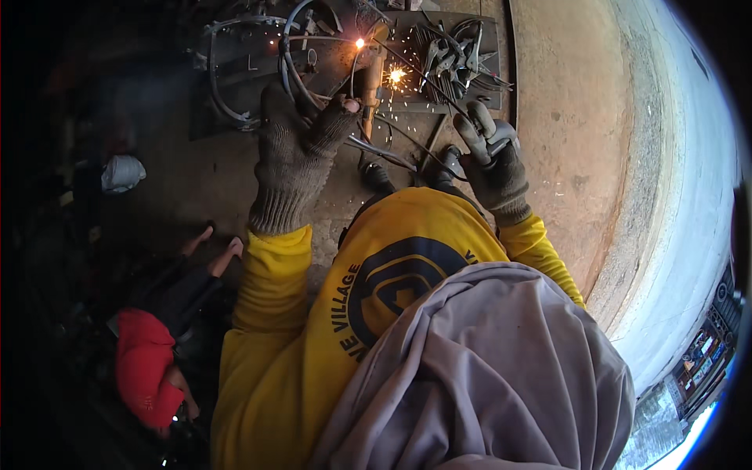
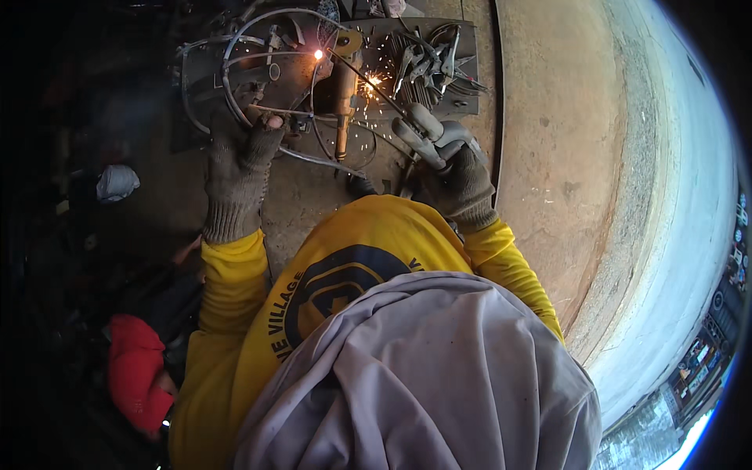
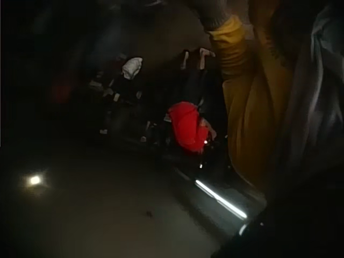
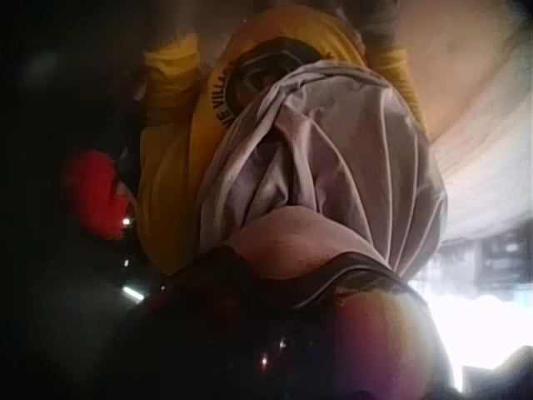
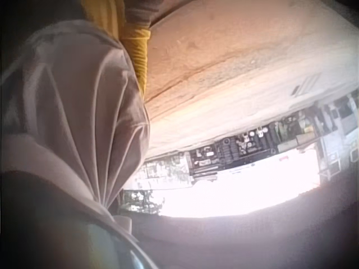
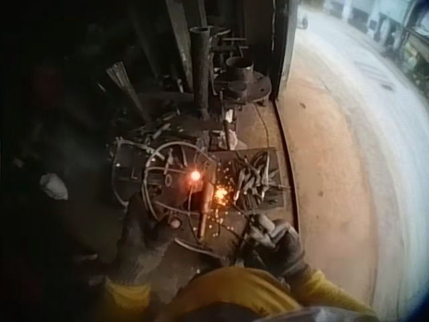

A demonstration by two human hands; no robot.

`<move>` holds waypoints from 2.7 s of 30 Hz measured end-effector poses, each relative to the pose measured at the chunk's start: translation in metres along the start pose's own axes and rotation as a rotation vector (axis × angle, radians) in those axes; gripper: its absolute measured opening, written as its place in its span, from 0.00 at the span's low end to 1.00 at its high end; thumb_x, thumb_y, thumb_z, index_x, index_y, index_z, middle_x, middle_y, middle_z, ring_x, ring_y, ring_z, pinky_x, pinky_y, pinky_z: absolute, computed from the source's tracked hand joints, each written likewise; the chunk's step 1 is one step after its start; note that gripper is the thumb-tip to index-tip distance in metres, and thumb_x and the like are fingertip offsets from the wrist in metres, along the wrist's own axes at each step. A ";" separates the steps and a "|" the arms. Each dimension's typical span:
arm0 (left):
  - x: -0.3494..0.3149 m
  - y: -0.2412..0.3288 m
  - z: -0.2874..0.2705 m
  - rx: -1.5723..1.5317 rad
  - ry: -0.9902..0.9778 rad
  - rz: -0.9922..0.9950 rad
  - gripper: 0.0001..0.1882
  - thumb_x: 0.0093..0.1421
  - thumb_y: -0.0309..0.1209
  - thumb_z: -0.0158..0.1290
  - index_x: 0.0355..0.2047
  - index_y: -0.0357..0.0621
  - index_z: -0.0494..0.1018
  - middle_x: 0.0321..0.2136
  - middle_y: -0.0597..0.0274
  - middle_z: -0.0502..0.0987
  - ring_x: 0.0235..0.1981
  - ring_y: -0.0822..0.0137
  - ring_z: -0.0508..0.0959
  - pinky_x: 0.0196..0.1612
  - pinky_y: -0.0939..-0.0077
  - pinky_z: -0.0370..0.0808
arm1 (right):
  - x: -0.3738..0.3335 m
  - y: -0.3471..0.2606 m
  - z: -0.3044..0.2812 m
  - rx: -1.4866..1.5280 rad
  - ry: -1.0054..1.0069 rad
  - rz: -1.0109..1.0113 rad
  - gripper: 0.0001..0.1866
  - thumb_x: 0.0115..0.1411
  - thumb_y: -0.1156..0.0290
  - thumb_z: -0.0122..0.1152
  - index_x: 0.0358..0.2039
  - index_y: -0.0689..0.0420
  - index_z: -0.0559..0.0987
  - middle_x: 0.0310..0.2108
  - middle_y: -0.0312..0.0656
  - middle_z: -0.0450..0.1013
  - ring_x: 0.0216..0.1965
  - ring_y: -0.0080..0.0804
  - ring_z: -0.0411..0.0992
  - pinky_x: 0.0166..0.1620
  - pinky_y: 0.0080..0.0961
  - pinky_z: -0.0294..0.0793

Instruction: The person welds metal rods onto a circular frame. They use a welding electrode holder to join the pieces and tap the structure with a hammer.

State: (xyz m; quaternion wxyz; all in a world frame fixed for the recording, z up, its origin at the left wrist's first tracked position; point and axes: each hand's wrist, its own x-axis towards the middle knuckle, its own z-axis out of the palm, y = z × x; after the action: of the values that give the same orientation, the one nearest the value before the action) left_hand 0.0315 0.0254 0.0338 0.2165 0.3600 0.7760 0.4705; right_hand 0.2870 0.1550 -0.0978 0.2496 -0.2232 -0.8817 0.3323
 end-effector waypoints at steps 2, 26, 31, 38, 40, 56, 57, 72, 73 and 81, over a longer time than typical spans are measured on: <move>0.001 -0.003 -0.002 0.175 0.007 -0.027 0.24 0.58 0.43 0.60 0.47 0.40 0.69 0.38 0.58 0.77 0.39 0.67 0.78 0.41 0.74 0.74 | 0.001 -0.003 -0.001 0.007 -0.010 0.011 0.42 0.42 0.77 0.64 0.62 0.44 0.69 0.64 0.43 0.62 0.52 0.45 0.65 0.54 0.37 0.66; 0.012 -0.033 -0.031 -0.694 0.153 -0.137 0.27 0.55 0.37 0.63 0.53 0.42 0.69 0.34 0.66 0.74 0.33 0.75 0.73 0.34 0.82 0.70 | -0.004 -0.010 -0.005 -0.063 0.004 -0.052 0.38 0.44 0.72 0.64 0.61 0.47 0.70 0.60 0.46 0.64 0.50 0.45 0.65 0.53 0.34 0.66; 0.011 -0.026 -0.035 -0.817 0.084 -0.266 0.28 0.56 0.39 0.62 0.54 0.41 0.68 0.40 0.61 0.75 0.38 0.71 0.75 0.38 0.78 0.73 | -0.002 0.000 -0.001 -0.071 -0.006 -0.045 0.35 0.44 0.72 0.65 0.57 0.48 0.73 0.56 0.43 0.68 0.49 0.41 0.66 0.51 0.33 0.67; 0.006 0.006 0.001 -0.870 -0.098 -0.172 0.18 0.68 0.34 0.49 0.52 0.36 0.62 0.42 0.49 0.71 0.44 0.53 0.79 0.45 0.60 0.85 | 0.003 -0.004 0.000 0.107 0.047 0.088 0.17 0.49 0.73 0.67 0.41 0.57 0.76 0.39 0.45 0.75 0.39 0.46 0.74 0.42 0.33 0.73; 0.009 -0.002 -0.004 -1.641 -0.171 -0.419 0.18 0.67 0.33 0.49 0.53 0.37 0.62 0.42 0.51 0.72 0.43 0.54 0.79 0.44 0.61 0.86 | 0.004 -0.004 0.003 0.096 0.055 0.083 0.16 0.50 0.72 0.67 0.40 0.56 0.76 0.37 0.46 0.75 0.38 0.46 0.75 0.41 0.34 0.73; -0.001 -0.022 -0.019 -0.814 0.079 -0.263 0.18 0.62 0.26 0.54 0.52 0.35 0.71 0.42 0.53 0.79 0.37 0.71 0.80 0.38 0.80 0.79 | 0.001 -0.006 0.002 0.151 0.033 0.045 0.23 0.47 0.75 0.67 0.46 0.52 0.78 0.43 0.41 0.73 0.43 0.42 0.72 0.46 0.31 0.71; 0.000 -0.023 -0.019 -0.843 0.151 -0.336 0.18 0.62 0.28 0.54 0.52 0.34 0.71 0.42 0.53 0.79 0.37 0.70 0.80 0.37 0.78 0.79 | 0.001 -0.007 0.001 0.141 0.033 0.043 0.24 0.46 0.75 0.67 0.48 0.50 0.79 0.44 0.39 0.72 0.44 0.41 0.71 0.46 0.31 0.70; -0.004 -0.070 -0.014 -1.162 0.106 -0.128 0.25 0.68 0.54 0.40 0.40 0.43 0.71 0.18 0.68 0.65 0.13 0.73 0.60 0.18 0.77 0.65 | -0.008 0.009 0.003 -0.033 -0.007 -0.042 0.39 0.43 0.74 0.65 0.60 0.44 0.71 0.62 0.41 0.66 0.49 0.42 0.66 0.52 0.34 0.68; -0.006 -0.065 -0.010 -1.168 0.104 -0.132 0.25 0.68 0.54 0.40 0.40 0.43 0.71 0.18 0.68 0.65 0.13 0.73 0.60 0.18 0.77 0.65 | -0.009 0.010 0.002 -0.032 -0.025 -0.038 0.39 0.43 0.74 0.65 0.60 0.44 0.71 0.62 0.42 0.65 0.49 0.43 0.66 0.52 0.35 0.68; -0.012 -0.032 -0.009 0.117 0.286 -0.198 0.40 0.57 0.48 0.59 0.59 0.34 0.57 0.47 0.55 0.68 0.46 0.62 0.72 0.49 0.67 0.74 | -0.011 0.007 -0.001 0.078 -0.001 -0.003 0.36 0.45 0.74 0.63 0.59 0.45 0.73 0.60 0.41 0.66 0.49 0.44 0.66 0.52 0.37 0.67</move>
State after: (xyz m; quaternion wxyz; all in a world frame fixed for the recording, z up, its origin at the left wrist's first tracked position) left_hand 0.0221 0.0017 0.0097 0.1280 0.2229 0.8566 0.4474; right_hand 0.2972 0.1541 -0.1054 0.2580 -0.2117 -0.8686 0.3663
